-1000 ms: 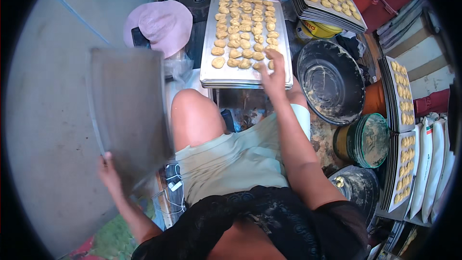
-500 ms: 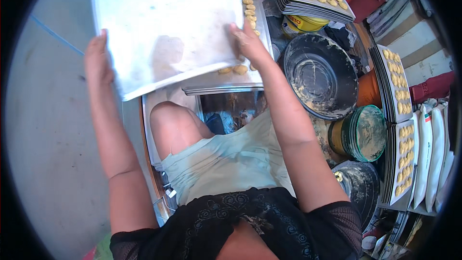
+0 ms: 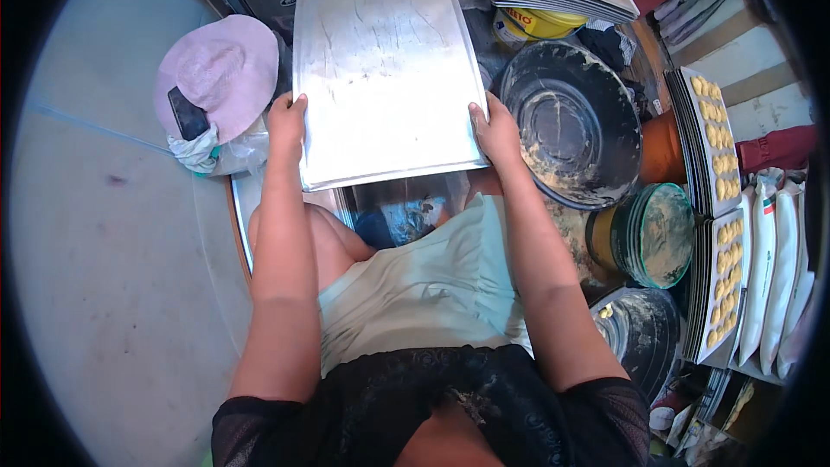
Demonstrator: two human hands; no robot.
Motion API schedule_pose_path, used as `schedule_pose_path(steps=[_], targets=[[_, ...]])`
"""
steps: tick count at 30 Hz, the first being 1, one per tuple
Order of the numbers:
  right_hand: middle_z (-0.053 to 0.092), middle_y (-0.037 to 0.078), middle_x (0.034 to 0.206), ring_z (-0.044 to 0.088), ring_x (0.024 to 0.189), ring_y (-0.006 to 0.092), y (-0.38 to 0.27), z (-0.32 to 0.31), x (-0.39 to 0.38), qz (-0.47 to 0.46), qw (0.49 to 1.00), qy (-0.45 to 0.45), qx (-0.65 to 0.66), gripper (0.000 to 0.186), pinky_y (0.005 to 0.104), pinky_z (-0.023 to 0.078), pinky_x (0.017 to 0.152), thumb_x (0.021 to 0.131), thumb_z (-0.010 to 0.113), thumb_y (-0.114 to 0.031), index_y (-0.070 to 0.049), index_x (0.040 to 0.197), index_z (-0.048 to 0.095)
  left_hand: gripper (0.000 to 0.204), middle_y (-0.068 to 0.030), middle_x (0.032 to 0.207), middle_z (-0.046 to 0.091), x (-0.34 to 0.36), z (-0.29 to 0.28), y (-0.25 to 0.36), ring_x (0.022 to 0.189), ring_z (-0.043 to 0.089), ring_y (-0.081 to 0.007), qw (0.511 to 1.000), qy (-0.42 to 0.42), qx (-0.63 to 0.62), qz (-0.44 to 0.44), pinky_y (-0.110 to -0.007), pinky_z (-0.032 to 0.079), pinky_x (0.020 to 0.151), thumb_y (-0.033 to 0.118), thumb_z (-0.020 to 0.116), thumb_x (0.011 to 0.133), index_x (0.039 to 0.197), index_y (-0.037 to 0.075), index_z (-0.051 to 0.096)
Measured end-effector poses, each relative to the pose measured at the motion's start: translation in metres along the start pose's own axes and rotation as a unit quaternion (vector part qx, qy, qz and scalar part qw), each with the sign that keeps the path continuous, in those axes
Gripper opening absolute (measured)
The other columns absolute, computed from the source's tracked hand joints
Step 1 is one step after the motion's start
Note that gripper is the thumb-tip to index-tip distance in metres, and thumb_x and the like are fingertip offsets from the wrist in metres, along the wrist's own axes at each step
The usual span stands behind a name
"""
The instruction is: The person arranges shaped dough onto a metal tray, retrieves dough from a container, and pinches the dough into small pieces by hand inside a basin.
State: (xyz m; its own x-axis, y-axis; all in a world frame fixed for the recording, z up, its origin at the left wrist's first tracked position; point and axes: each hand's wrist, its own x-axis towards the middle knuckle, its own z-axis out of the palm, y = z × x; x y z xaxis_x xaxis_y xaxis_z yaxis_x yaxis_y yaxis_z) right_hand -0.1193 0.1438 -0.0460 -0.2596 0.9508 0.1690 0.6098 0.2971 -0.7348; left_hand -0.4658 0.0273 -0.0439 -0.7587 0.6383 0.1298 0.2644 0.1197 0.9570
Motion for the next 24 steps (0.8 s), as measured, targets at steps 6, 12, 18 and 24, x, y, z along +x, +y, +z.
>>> schedule_pose_path(steps=[6,12,18,24], targets=[[0.051,0.026,0.124,0.054,0.11,0.0391,-0.023,-0.01,0.004,0.043,0.995,-0.028,-0.085,0.055,0.0415,0.044,0.09,0.087,0.059,-0.03,0.001,0.13,0.046,0.032,-0.0145,0.109,0.059,0.007,0.004,0.01,0.099,0.055,-0.0207,0.999,-0.047,0.016,-0.016,-0.03,0.042,0.088,0.006,0.056,0.087,0.117,-0.005,0.054],[0.035,0.025,0.142,0.031,0.133,0.039,-0.162,-0.023,0.06,-0.286,0.934,0.21,-0.047,0.073,0.048,0.023,0.109,0.085,0.06,-0.037,0.001,0.14,0.032,0.031,-0.0143,0.109,0.06,0.006,-0.008,0.001,0.096,0.057,-0.0213,0.997,-0.029,-0.039,-0.053,-0.03,0.043,0.086,0.004,0.057,0.085,0.115,-0.004,0.056],[0.009,0.013,0.155,0.007,0.143,0.0252,-0.134,0.12,0.083,-0.137,0.943,-0.097,-0.287,0.079,0.0493,0.005,0.114,0.091,0.028,-0.06,-0.007,0.148,0.014,0.034,-0.0141,0.111,0.059,0.003,0.01,0.015,0.099,0.055,-0.0208,0.994,-0.065,-0.071,-0.048,-0.03,0.041,0.089,0.001,0.051,0.087,0.12,-0.006,0.052],[0.012,0.02,0.153,0.012,0.142,0.0334,-0.12,0.098,0.093,-0.163,0.978,-0.103,-0.078,0.081,0.0502,0.008,0.114,0.088,0.044,-0.058,-0.008,0.147,0.019,0.04,-0.0125,0.111,0.058,0.015,0.01,0.003,0.102,0.053,-0.0196,0.99,-0.109,-0.079,-0.036,-0.029,0.039,0.092,0.001,0.051,0.087,0.126,-0.005,0.046]])
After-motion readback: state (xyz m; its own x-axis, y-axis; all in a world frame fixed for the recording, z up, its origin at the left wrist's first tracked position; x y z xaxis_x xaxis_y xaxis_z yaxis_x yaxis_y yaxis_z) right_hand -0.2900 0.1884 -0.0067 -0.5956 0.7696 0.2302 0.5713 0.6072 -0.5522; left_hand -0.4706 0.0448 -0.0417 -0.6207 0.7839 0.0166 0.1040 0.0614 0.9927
